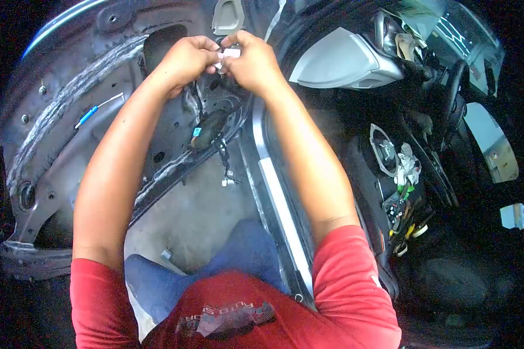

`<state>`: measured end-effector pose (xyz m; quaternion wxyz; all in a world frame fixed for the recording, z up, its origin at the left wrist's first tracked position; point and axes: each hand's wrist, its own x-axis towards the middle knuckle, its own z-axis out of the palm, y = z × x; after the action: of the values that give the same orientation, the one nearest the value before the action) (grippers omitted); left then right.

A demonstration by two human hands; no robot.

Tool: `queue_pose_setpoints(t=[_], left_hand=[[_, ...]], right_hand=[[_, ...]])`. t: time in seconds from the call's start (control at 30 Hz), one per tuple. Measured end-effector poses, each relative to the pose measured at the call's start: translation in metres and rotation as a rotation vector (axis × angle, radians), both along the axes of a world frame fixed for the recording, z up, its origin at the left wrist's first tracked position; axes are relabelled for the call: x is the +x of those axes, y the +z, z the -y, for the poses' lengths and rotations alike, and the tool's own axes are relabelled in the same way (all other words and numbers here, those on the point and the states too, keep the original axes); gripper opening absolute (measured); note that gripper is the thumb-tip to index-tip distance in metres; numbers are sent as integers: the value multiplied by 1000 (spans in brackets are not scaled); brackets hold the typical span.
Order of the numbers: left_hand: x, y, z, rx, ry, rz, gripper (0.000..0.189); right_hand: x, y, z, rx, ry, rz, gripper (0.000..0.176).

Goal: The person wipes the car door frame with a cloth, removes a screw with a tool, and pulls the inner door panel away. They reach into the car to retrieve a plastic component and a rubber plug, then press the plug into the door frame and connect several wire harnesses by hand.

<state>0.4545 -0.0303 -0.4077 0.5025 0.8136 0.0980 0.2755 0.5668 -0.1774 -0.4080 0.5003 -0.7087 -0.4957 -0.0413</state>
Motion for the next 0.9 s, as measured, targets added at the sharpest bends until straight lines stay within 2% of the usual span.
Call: queue_pose_setpoints(t=[0.07, 0.2, 0.23, 0.27, 0.3, 0.37, 0.43, 0.53, 0.6, 0.67, 0.73, 0.83, 0.9], left_hand=[[10, -5, -3, 66, 61, 1, 21], [22, -9, 3, 165, 168, 72, 27], [27, -13, 6, 165, 171, 76, 27], [31, -21, 10, 254, 267, 190, 29], [35, -27, 12, 344, 358, 302, 30], [37, -31, 12, 336, 345, 325, 27], [39, -36, 15, 363, 356, 347, 24], [37, -25, 20, 434, 429, 219, 24], [37, -24, 17, 542, 508, 222, 27], [27, -17, 17, 640, 518, 123, 28], [23, -12, 20, 628, 520, 74, 27], [21, -8, 22, 639, 520, 40, 27], [21, -1, 23, 771, 561, -68, 29]], right_hand=[[4, -5, -2, 105, -127, 405, 28], [16, -8, -6, 73, -155, 343, 26], [20, -10, -10, 149, -49, 155, 25], [24, -14, -13, 223, 56, -36, 24], [30, -18, -15, 226, 55, -38, 24], [25, -18, -16, 290, -177, 331, 21], [25, -20, -18, 336, -173, 388, 17], [32, -17, -16, 311, -170, 418, 16], [33, -15, -12, 233, -186, 430, 18], [38, -16, -13, 193, -171, 460, 22], [41, -14, -12, 183, -158, 483, 24], [44, -14, -11, 177, -172, 491, 20], [43, -15, -11, 170, -157, 495, 22]])
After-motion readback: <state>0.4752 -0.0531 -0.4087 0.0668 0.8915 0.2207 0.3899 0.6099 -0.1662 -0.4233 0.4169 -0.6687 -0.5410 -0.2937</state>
